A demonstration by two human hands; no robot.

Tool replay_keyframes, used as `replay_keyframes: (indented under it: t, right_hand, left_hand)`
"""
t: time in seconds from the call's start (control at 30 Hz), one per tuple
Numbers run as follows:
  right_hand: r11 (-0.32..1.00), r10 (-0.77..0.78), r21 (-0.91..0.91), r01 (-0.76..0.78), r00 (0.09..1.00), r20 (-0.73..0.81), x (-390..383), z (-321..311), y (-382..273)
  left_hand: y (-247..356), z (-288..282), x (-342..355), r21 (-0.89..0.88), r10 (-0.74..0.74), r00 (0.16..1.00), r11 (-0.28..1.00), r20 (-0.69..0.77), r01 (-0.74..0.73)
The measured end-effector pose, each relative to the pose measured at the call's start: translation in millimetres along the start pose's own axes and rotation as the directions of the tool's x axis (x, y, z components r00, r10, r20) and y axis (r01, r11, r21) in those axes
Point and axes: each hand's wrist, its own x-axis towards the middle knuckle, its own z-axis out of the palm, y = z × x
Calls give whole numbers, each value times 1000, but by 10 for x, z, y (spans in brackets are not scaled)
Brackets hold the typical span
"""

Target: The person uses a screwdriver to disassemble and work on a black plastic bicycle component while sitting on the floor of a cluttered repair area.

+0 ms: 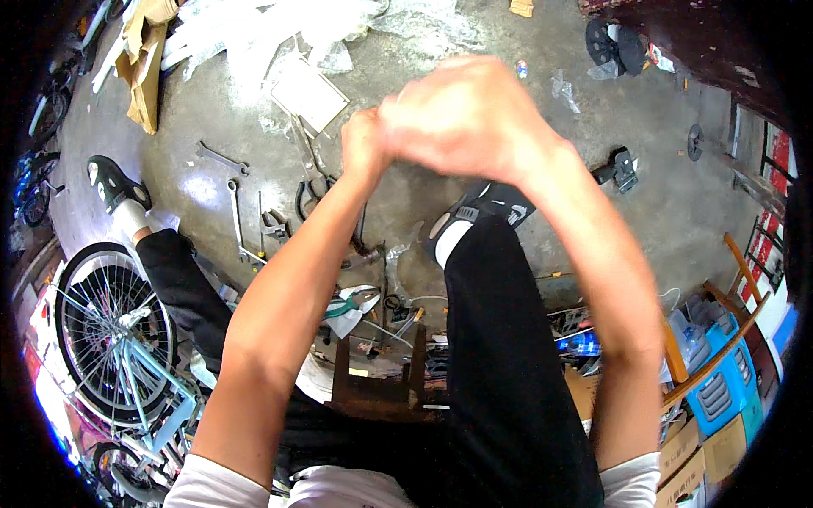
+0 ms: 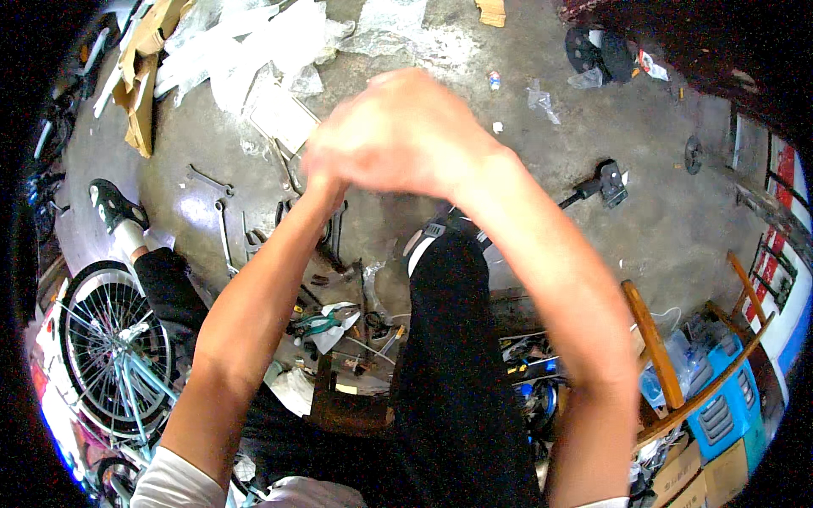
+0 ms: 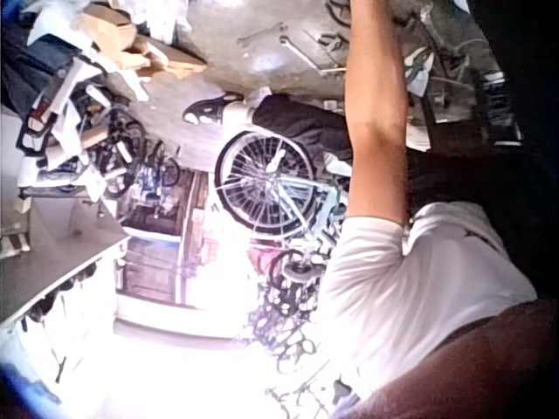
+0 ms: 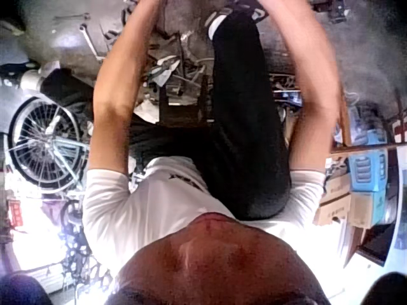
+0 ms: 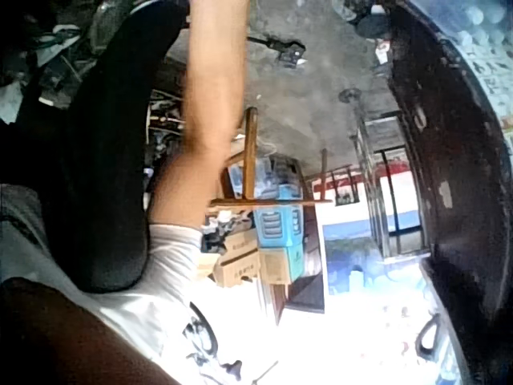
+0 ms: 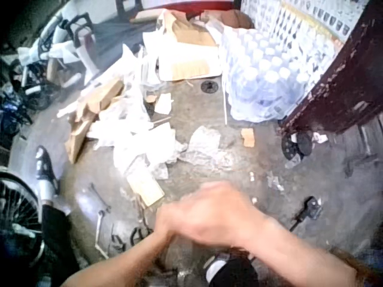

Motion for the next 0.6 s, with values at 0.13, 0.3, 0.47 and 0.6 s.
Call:
replay_keyframes:
  t: [0.13,0.3,0.47,0.6]
  right_hand:
    - [963,-259,-35,268,952,162,47,61,-71]
    - [992,11,-123,-27,992,-129,-315,-186,150]
    - [589,799,610,-529,271,-537,-354,418,-391]
    - [-61,986,987,-151,146,84,-468,326,-526]
  left_hand:
    - [-158,-126,55,-121,84,995,990,54,-77]
    - [1,-126,25,-55,-42,994,997,104,48]
    - [-97,-87,52,-94,-80,988,991,131,93]
    - [-146,-129,103,-56,-113,986,991,123,120]
